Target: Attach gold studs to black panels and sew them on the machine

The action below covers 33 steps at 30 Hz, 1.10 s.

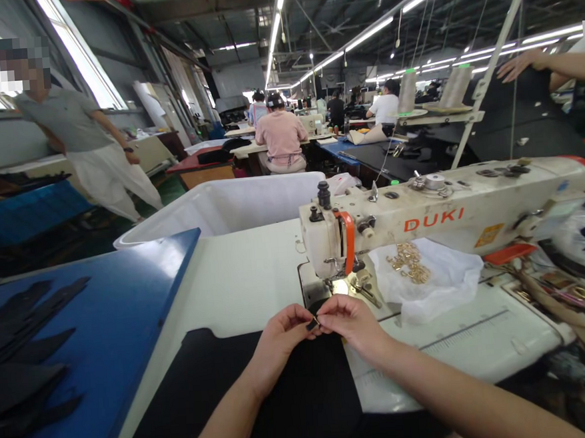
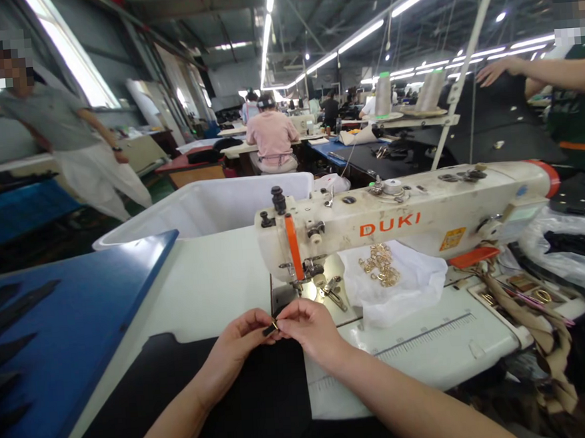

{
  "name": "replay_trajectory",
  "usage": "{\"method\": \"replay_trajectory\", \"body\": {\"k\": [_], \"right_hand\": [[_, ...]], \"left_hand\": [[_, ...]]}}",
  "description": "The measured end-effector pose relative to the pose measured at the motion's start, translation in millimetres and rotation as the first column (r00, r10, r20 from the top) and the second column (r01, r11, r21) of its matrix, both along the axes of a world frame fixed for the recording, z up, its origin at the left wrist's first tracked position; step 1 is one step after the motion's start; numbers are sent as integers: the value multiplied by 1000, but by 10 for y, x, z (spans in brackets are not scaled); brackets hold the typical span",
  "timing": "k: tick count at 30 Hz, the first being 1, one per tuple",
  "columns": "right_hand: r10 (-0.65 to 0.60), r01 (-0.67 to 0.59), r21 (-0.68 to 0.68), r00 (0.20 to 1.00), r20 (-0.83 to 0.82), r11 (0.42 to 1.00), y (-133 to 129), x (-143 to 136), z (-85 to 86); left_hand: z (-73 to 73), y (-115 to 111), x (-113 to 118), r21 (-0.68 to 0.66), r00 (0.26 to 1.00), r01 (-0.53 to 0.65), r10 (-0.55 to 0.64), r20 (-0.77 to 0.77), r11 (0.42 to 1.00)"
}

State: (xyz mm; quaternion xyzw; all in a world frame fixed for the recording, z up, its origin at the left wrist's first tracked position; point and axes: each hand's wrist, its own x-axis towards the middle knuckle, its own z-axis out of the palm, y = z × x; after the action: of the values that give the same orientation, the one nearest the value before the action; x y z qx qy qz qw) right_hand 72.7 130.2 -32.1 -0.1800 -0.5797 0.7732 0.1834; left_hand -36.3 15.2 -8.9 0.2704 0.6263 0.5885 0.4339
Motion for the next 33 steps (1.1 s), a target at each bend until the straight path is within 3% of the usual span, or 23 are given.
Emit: {"method": "replay_trajectory", "body": {"k": [3, 5, 8, 15, 21, 24, 33], "right_hand": [[-28, 27, 260, 1000, 4, 965, -59, 69, 44], [-66, 53, 466, 998, 11, 883, -86, 109, 63], [-68, 54, 587, 998, 1, 808, -78, 138, 66], [-103, 105, 567, 994, -35, 817, -15, 135, 69], [-152, 150, 388, 988, -26, 909, -47, 69, -38], [-155, 152, 351, 988, -19, 924, -49, 47, -100], [-116, 111, 345, 993, -7, 932, -57, 78, -154]], "left_hand": [[11, 11, 6, -30, 998, -25, 23, -55, 999], [8, 19, 8, -54, 992, -57, 51, -114, 997], [-9, 30, 8, -81, 988, -74, 62, -145, 994], [-45, 44, 12, -63, 993, -76, 70, -95, 995], [9, 25, 16, -36, 998, -67, 67, -4, 997], [15, 22, 15, -23, 996, -90, 91, 21, 996], [-154, 35, 76, 97, 985, -134, 121, 123, 986]]}}
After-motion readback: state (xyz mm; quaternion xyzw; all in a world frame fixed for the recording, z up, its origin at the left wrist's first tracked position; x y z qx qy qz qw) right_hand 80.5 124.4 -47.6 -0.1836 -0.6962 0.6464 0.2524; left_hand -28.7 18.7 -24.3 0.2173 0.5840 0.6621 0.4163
